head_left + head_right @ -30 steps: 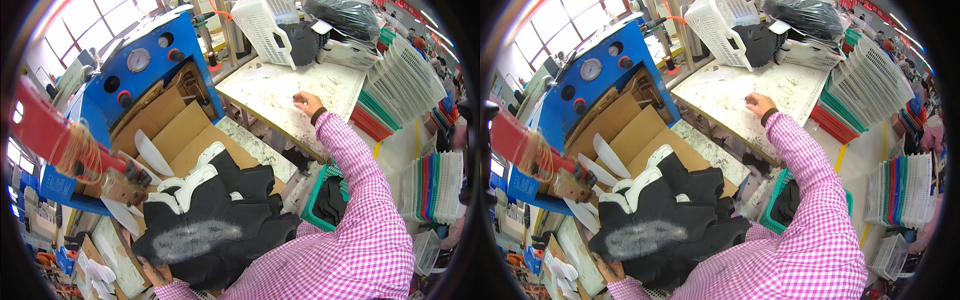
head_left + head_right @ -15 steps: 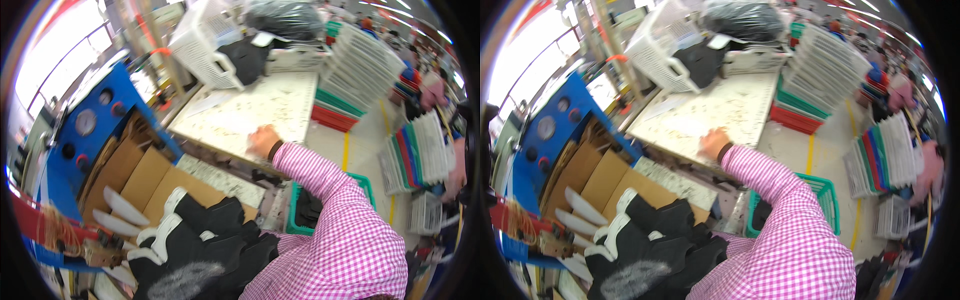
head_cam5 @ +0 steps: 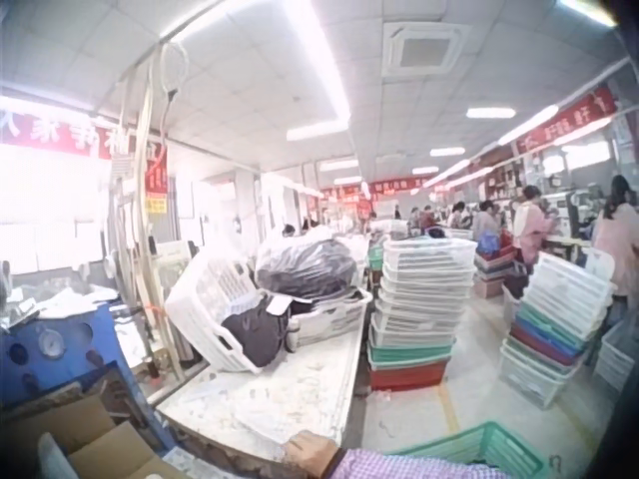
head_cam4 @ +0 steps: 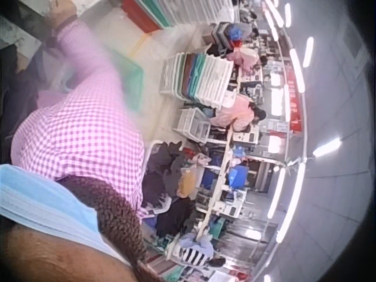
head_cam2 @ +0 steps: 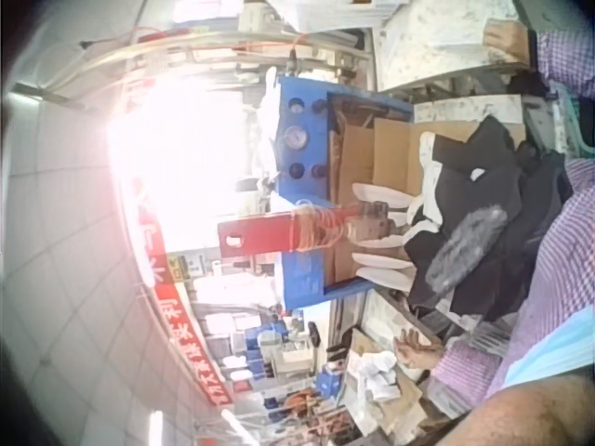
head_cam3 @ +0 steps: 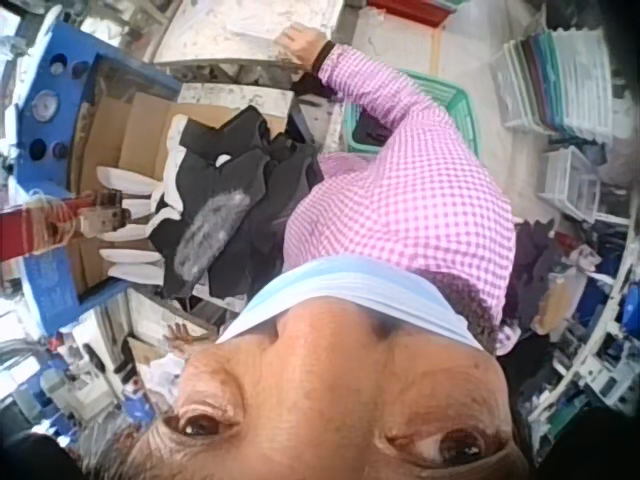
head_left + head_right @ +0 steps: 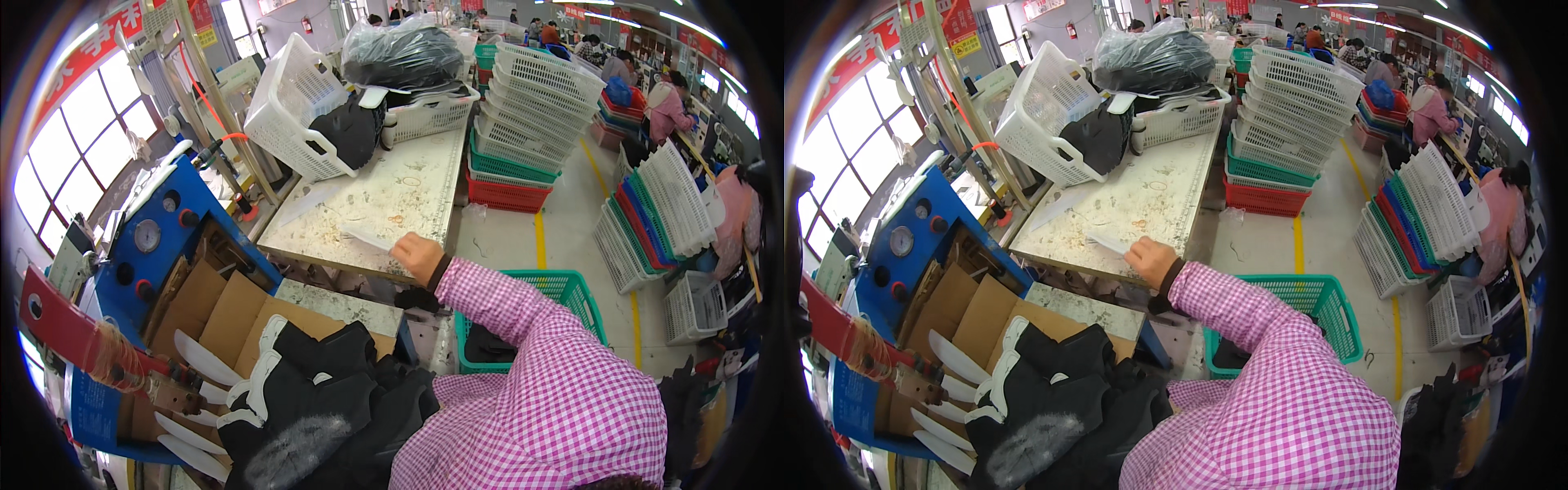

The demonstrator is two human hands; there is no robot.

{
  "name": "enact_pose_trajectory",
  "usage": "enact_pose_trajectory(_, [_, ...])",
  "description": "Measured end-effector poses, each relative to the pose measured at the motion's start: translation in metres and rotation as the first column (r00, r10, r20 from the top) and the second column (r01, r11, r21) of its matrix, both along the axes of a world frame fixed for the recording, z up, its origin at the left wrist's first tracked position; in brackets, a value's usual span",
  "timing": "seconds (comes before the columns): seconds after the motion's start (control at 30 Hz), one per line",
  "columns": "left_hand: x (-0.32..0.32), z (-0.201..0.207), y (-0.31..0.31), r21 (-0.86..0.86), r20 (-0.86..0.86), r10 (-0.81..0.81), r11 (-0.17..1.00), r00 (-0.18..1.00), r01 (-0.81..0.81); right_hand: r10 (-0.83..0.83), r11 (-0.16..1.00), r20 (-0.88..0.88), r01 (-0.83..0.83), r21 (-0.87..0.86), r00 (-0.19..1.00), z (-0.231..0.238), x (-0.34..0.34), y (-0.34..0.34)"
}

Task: The person repeatedly picks black fabric pieces and white plastic inserts from a basket and table, aligns the inserts into the fabric, and places the assembled units into a white basket. The process is repeated multiple times throughout the clip.

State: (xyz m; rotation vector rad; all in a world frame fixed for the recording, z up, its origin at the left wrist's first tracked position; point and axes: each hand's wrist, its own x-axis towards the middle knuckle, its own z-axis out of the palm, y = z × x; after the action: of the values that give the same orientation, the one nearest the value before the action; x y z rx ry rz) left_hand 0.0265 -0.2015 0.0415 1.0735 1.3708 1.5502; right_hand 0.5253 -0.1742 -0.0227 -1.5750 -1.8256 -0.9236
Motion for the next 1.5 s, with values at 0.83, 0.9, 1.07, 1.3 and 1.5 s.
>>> enact_pose_trajectory(0.83, [0.027, -0.005, -0.038, 0.623, 0.144, -0.378, 0.753, 0.915, 0.213, -0.250, 0.136, -0.863, -0.899, 0.417, -0.439, 0.066, -0.201, -0.036])
enact_pose_trajectory(0.9, [0.021, -0.005, -0.038, 0.753, 0.164, -0.640, 0.573, 0.750, 0.324, -0.222, 0.108, -0.904, -0.931, 0.348, -0.364, 0.064, -0.204, -0.034])
enact_pose_trajectory(1.07, [-0.016, 0.017, -0.023, 0.383, 0.618, -0.749, 0.552, 0.238, 0.741, -0.050, -0.008, -0.994, -0.995, 0.097, -0.096, 0.060, -0.206, -0.024])
enact_pose_trajectory(1.3, [0.038, 0.052, -0.072, 0.442, -0.580, -0.207, 0.732, 0.788, 0.518, -0.032, 0.176, -0.998, -0.983, 0.051, -0.057, 0.078, -0.207, -0.025])
enact_pose_trajectory(1.5, [0.058, 0.076, -0.065, 0.257, -0.936, 0.068, 0.801, 0.344, 0.541, 0.092, 0.210, -0.996, -0.978, 0.002, 0.018, 0.106, -0.201, -0.044])
